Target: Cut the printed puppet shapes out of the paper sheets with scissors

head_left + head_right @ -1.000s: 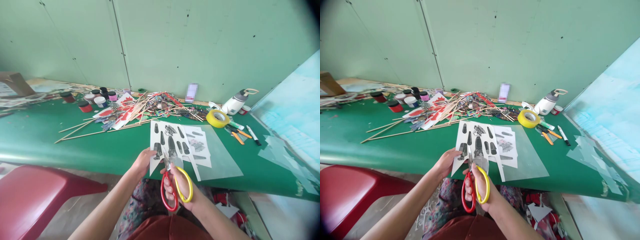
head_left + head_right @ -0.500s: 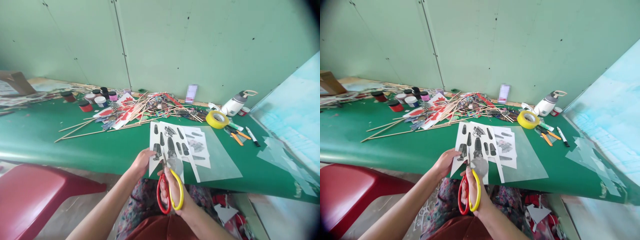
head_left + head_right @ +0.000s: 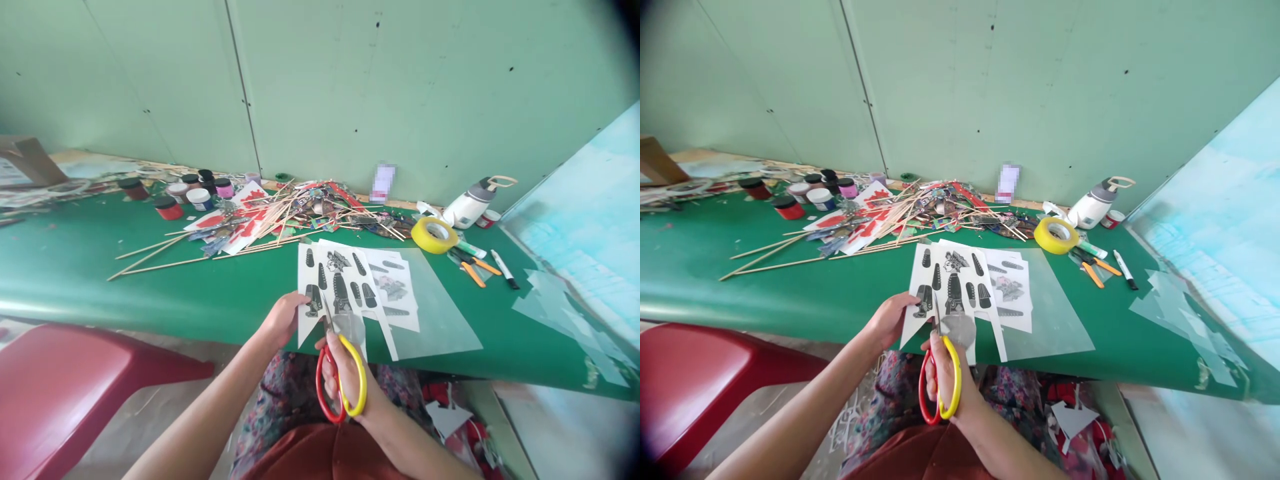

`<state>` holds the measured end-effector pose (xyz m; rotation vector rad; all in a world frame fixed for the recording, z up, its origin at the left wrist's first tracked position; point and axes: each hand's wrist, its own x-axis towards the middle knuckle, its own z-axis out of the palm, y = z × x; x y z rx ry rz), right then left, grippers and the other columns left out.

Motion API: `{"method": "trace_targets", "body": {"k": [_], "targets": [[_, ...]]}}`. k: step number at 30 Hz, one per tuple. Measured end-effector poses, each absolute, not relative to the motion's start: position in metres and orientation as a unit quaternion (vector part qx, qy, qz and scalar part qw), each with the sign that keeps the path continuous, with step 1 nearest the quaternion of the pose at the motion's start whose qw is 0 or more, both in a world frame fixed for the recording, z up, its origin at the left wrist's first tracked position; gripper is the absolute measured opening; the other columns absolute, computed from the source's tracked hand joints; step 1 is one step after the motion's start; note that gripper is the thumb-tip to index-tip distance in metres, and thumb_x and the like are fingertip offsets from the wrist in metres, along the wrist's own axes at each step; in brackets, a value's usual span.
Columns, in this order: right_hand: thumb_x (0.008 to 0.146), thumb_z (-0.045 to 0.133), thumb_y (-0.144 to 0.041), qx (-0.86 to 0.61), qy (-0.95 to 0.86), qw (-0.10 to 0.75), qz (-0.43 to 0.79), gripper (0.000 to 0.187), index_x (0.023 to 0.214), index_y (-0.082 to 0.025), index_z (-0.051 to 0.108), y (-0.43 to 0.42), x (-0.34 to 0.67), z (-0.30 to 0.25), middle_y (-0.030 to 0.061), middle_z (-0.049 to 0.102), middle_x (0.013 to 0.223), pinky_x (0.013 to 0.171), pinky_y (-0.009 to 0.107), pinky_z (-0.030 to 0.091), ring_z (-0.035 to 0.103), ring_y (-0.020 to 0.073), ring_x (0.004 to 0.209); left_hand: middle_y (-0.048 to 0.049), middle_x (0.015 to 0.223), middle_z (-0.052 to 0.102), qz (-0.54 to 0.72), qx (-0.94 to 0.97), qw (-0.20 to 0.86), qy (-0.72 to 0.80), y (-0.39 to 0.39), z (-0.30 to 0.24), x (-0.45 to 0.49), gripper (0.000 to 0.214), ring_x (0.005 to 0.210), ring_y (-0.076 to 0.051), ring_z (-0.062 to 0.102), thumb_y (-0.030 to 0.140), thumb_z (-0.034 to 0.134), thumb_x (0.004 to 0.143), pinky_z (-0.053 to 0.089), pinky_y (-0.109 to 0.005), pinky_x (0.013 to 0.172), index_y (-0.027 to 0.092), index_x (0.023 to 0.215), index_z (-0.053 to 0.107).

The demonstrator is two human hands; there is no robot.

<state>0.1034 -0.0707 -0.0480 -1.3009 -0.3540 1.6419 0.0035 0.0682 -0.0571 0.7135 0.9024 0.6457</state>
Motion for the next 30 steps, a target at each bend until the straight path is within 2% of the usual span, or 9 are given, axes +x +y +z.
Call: {"method": "trace_targets", "body": {"k": [3, 7, 13, 22, 30], "targets": [[0.097, 0.062, -0.031, -0.537, -0.145, 0.485, 0.675, 0.031, 0.125, -0.017, 0.06, -0.073, 0.104, -0.049, 0.009, 0.064, 0.123, 0.084, 0.043, 0.058, 0.066, 0.023, 0.101, -0.0109, 0.065, 0.072, 0.314, 0.329, 0.781, 0.429, 0.07, -0.055, 0.009, 0.011, 0.052, -0.021, 0.066, 0.02, 0.063, 0.076, 0.055, -0.032, 0.053, 0.01, 0.078, 0.066], [0.097, 0.061, -0.031, -0.539, -0.144, 0.483, 0.675, 0.028, 0.121, -0.017, 0.061, -0.077, 0.103, -0.049, 0.0079, 0.066, 0.118, 0.079, 0.039, 0.059, 0.068, 0.021, 0.095, -0.0066, 0.064, 0.072, 0.344, 0.336, 0.756, 0.443, 0.069, -0.056, 0.013, 0.008, 0.05, -0.018, 0.066, 0.015, 0.065, 0.074, 0.052, -0.027, 0.048, 0.012, 0.082, 0.065], [0.097, 0.061, -0.031, -0.534, -0.15, 0.483, 0.677, 0.025, 0.117, -0.015, 0.062, -0.082, 0.106, -0.048, 0.006, 0.068, 0.108, 0.069, 0.032, 0.06, 0.069, 0.0167, 0.083, -0.0078, 0.066, 0.073, 0.343, 0.342, 0.756, 0.44, 0.067, -0.06, 0.01, 0.009, 0.05, -0.019, 0.066, 0.014, 0.066, 0.073, 0.054, -0.028, 0.049, 0.012, 0.082, 0.066], [0.097, 0.062, -0.031, -0.537, -0.171, 0.466, 0.682, 0.031, 0.124, -0.017, 0.06, -0.087, 0.119, -0.046, 0.0087, 0.064, 0.122, 0.082, 0.042, 0.059, 0.067, 0.0226, 0.099, -0.0085, 0.067, 0.074, 0.342, 0.349, 0.759, 0.43, 0.066, -0.061, 0.008, 0.008, 0.049, -0.018, 0.065, 0.014, 0.064, 0.074, 0.053, -0.028, 0.049, 0.011, 0.082, 0.066], [0.097, 0.062, -0.031, -0.535, -0.187, 0.458, 0.685, 0.031, 0.124, -0.017, 0.06, -0.087, 0.12, -0.05, 0.0089, 0.064, 0.123, 0.084, 0.043, 0.058, 0.066, 0.023, 0.101, -0.0088, 0.066, 0.074, 0.34, 0.342, 0.763, 0.432, 0.067, -0.062, 0.007, 0.009, 0.048, -0.019, 0.065, 0.013, 0.063, 0.075, 0.053, -0.029, 0.048, 0.011, 0.083, 0.067]]}}
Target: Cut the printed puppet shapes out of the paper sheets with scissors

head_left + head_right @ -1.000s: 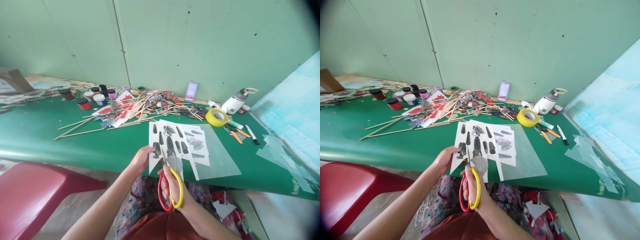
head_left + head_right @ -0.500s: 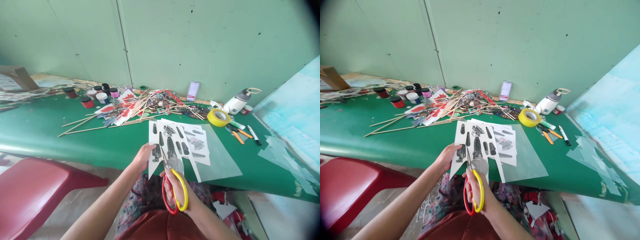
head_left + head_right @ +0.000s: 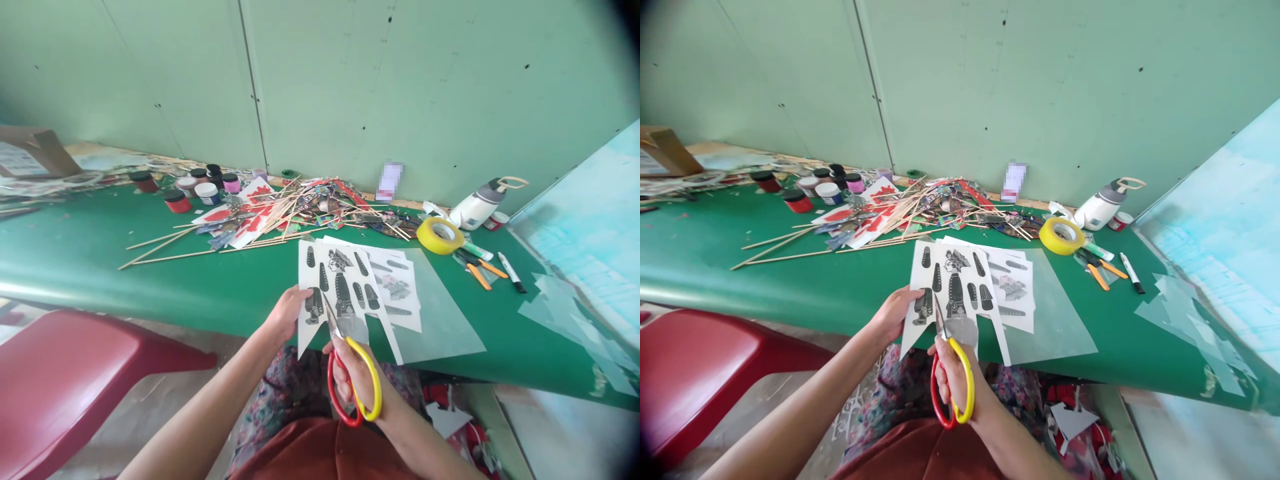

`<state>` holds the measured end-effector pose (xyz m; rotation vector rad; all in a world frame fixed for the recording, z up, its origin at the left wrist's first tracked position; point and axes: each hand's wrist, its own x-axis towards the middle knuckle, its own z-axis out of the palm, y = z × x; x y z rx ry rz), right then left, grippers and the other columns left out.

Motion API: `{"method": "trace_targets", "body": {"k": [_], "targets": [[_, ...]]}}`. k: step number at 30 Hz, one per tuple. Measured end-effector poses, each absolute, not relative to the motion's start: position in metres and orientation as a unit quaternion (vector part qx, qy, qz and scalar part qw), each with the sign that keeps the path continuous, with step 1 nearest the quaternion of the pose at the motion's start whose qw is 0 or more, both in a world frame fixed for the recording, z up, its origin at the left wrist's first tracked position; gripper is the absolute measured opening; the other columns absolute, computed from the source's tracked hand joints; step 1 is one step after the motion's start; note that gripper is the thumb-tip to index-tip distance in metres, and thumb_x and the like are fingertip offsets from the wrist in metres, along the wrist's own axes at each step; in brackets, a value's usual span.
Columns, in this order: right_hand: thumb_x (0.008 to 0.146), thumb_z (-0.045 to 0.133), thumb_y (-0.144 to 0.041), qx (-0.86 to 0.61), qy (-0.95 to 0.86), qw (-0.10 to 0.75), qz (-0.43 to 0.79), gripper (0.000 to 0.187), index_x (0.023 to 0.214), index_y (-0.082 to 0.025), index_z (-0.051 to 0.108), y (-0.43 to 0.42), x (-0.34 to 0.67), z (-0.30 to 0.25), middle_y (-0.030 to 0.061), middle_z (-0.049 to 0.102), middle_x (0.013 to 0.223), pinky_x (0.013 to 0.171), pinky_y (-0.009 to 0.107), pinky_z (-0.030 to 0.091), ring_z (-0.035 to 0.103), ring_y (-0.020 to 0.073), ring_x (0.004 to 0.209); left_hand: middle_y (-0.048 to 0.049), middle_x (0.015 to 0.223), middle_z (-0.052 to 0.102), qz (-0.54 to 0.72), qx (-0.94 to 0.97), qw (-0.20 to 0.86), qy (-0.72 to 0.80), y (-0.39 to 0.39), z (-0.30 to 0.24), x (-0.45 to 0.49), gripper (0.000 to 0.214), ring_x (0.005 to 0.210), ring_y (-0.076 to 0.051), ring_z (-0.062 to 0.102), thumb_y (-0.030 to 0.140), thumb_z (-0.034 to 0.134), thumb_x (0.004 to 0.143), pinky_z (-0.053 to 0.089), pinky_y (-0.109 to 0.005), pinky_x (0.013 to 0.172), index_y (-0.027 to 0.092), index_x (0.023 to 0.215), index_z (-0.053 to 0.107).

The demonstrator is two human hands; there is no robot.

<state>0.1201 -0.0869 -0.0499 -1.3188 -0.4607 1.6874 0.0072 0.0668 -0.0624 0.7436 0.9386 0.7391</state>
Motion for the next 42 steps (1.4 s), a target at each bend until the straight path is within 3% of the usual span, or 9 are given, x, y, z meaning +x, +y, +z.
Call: {"method": "trace_targets", "body": {"k": [14, 16, 18, 21, 23, 29, 32, 37, 42], "targets": [[0.097, 0.062, -0.031, -0.505, -0.201, 0.472, 0.694, 0.03, 0.123, -0.017, 0.06, -0.08, 0.128, -0.057, 0.0086, 0.065, 0.121, 0.082, 0.042, 0.059, 0.067, 0.0224, 0.099, -0.0101, 0.067, 0.074, 0.333, 0.337, 0.767, 0.432, 0.069, -0.065, 0.007, 0.009, 0.051, -0.019, 0.066, 0.011, 0.06, 0.077, 0.053, -0.027, 0.049, 0.009, 0.082, 0.068], [0.097, 0.061, -0.032, -0.501, -0.199, 0.479, 0.693, 0.027, 0.119, -0.016, 0.062, -0.079, 0.127, -0.059, 0.0072, 0.067, 0.113, 0.074, 0.036, 0.06, 0.068, 0.019, 0.089, -0.0107, 0.067, 0.074, 0.333, 0.335, 0.768, 0.432, 0.069, -0.064, 0.007, 0.009, 0.051, -0.019, 0.067, 0.012, 0.059, 0.078, 0.054, -0.028, 0.05, 0.009, 0.082, 0.067], [0.099, 0.057, -0.037, -0.497, -0.196, 0.487, 0.69, 0.027, 0.111, -0.015, 0.063, -0.078, 0.125, -0.059, 0.0017, 0.068, 0.088, 0.056, 0.025, 0.055, 0.064, 0.0115, 0.063, -0.0112, 0.067, 0.074, 0.333, 0.333, 0.77, 0.431, 0.068, -0.063, 0.007, 0.01, 0.052, -0.02, 0.067, 0.012, 0.059, 0.078, 0.055, -0.029, 0.051, 0.009, 0.082, 0.067], [0.096, 0.056, -0.052, -0.492, -0.195, 0.498, 0.687, 0.038, 0.101, -0.015, 0.062, -0.077, 0.123, -0.059, -0.0096, 0.049, 0.052, 0.035, 0.017, 0.034, 0.038, 0.0046, 0.035, -0.0113, 0.067, 0.074, 0.333, 0.329, 0.773, 0.429, 0.068, -0.062, 0.007, 0.012, 0.052, -0.02, 0.067, 0.012, 0.058, 0.078, 0.055, -0.03, 0.052, 0.008, 0.085, 0.068], [0.089, 0.061, -0.057, -0.491, -0.198, 0.502, 0.684, 0.042, 0.097, -0.016, 0.061, -0.077, 0.123, -0.058, -0.0117, 0.043, 0.044, 0.033, 0.016, 0.029, 0.033, 0.0044, 0.032, -0.0114, 0.067, 0.074, 0.333, 0.327, 0.773, 0.429, 0.068, -0.062, 0.007, 0.012, 0.052, -0.021, 0.068, 0.011, 0.059, 0.078, 0.056, -0.031, 0.052, 0.009, 0.086, 0.068], [0.081, 0.071, -0.053, -0.498, -0.207, 0.494, 0.682, 0.04, 0.091, -0.016, 0.058, -0.079, 0.127, -0.054, -0.0103, 0.046, 0.046, 0.033, 0.016, 0.026, 0.034, 0.0043, 0.034, -0.0121, 0.067, 0.074, 0.329, 0.323, 0.775, 0.432, 0.068, -0.062, 0.007, 0.01, 0.052, -0.021, 0.068, 0.011, 0.059, 0.078, 0.057, -0.032, 0.052, 0.009, 0.082, 0.067], [0.08, 0.071, -0.054, -0.494, -0.202, 0.487, 0.691, 0.043, 0.095, -0.017, 0.057, -0.079, 0.126, -0.049, -0.0107, 0.046, 0.047, 0.034, 0.018, 0.03, 0.035, 0.0055, 0.035, -0.0114, 0.067, 0.074, 0.329, 0.323, 0.776, 0.43, 0.068, -0.062, 0.007, 0.011, 0.051, -0.021, 0.067, 0.011, 0.059, 0.077, 0.057, -0.032, 0.052, 0.009, 0.083, 0.067], [0.077, 0.071, -0.059, -0.483, -0.213, 0.484, 0.698, 0.046, 0.093, -0.017, 0.057, -0.077, 0.129, -0.038, -0.0091, 0.048, 0.05, 0.044, 0.025, 0.047, 0.048, 0.0106, 0.042, -0.0108, 0.065, 0.073, 0.328, 0.324, 0.775, 0.432, 0.068, -0.062, 0.006, 0.009, 0.051, -0.02, 0.067, 0.012, 0.06, 0.076, 0.056, -0.03, 0.051, 0.009, 0.081, 0.068], [0.084, 0.067, -0.053, -0.468, -0.23, 0.458, 0.72, 0.038, 0.093, -0.017, 0.06, -0.073, 0.145, -0.034, -0.0068, 0.052, 0.056, 0.051, 0.026, 0.052, 0.053, 0.0109, 0.048, -0.0105, 0.065, 0.073, 0.323, 0.32, 0.778, 0.433, 0.067, -0.061, 0.005, 0.01, 0.053, -0.021, 0.068, 0.012, 0.061, 0.075, 0.056, -0.03, 0.051, 0.009, 0.081, 0.068]]}}
